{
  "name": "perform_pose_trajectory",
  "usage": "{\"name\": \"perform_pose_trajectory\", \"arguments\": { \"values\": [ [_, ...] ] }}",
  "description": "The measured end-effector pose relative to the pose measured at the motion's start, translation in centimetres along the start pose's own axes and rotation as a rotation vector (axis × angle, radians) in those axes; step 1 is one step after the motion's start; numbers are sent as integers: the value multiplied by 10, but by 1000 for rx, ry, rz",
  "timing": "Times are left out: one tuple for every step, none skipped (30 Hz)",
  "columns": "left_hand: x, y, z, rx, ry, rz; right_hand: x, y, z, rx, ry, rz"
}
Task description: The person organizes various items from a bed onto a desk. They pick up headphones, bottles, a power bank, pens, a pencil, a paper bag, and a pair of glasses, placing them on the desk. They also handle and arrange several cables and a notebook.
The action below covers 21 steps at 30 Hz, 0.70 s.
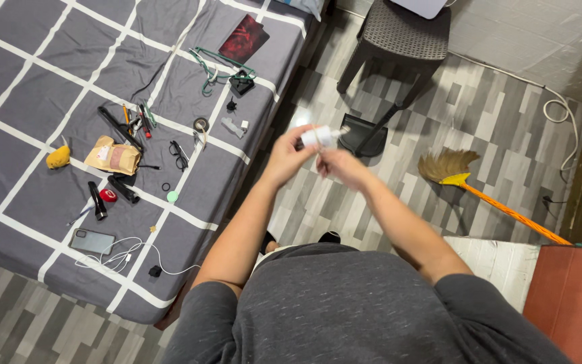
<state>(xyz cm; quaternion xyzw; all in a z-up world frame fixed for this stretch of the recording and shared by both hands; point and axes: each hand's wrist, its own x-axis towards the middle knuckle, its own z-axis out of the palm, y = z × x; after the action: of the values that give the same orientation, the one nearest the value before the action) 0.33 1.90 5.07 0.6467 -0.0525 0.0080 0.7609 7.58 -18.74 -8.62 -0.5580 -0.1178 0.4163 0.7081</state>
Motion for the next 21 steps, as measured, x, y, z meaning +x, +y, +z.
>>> {"name": "perform_pose_trajectory", "arguments": {
  "values": [
    [5,-1,-6,199,91,61,-9,10,5,27,-94,-44],
    [7,-1,-11,398,179,120,-23,14,8,-72,-116,-10],
    [8,-2,-16,576,200,176,-39,13,11,-171,-137,23],
    [7,-2,-21,756,220,234,-53,6,13,-270,-159,57],
    [7,-3,-23,935,237,292,-64,-5,12,-417,-142,89],
    [9,-5,-22,1053,129,228,-76,-17,9,-564,-125,122],
    [11,-8,-18,1168,18,162,-84,-28,5,-710,-106,156],
    [11,-11,-11,1277,-103,98,-90,-38,-2,-701,-76,84],
    [13,-13,0,1245,-343,-8,-94,-48,-14,-691,-46,12],
    [18,-15,16,1203,-582,-108,-96,-57,-28,-686,-10,-63],
    [20,-15,30,967,-662,-90,-95,-62,-39,-529,-7,-84],
    [20,-15,45,729,-735,-72,-93,-65,-48,-374,-5,-106],
    [24,-13,57,489,-800,-57,-95,-67,-56,-219,-3,-130],
    [31,-12,68,312,-703,-93,-97,-64,-58,-190,83,-81],
    [41,-11,77,137,-604,-130,-94,-55,-52,-159,170,-32],
    [50,-12,87,-39,-503,-171,-97,-47,-48,-125,257,19],
    [58,-14,94,224,-363,-74,-105,-41,-48,-168,185,-9],
    [67,-16,99,482,-218,28,-113,-36,-48,-212,115,-40],
    [74,-20,103,735,-64,134,-122,-33,-53,-256,45,-70],
    [82,-26,105,874,-95,180,-132,-34,-65,-295,59,-33],
    [88,-34,108,1013,-124,230,-144,-36,-81,-334,73,6]
  ]
}}
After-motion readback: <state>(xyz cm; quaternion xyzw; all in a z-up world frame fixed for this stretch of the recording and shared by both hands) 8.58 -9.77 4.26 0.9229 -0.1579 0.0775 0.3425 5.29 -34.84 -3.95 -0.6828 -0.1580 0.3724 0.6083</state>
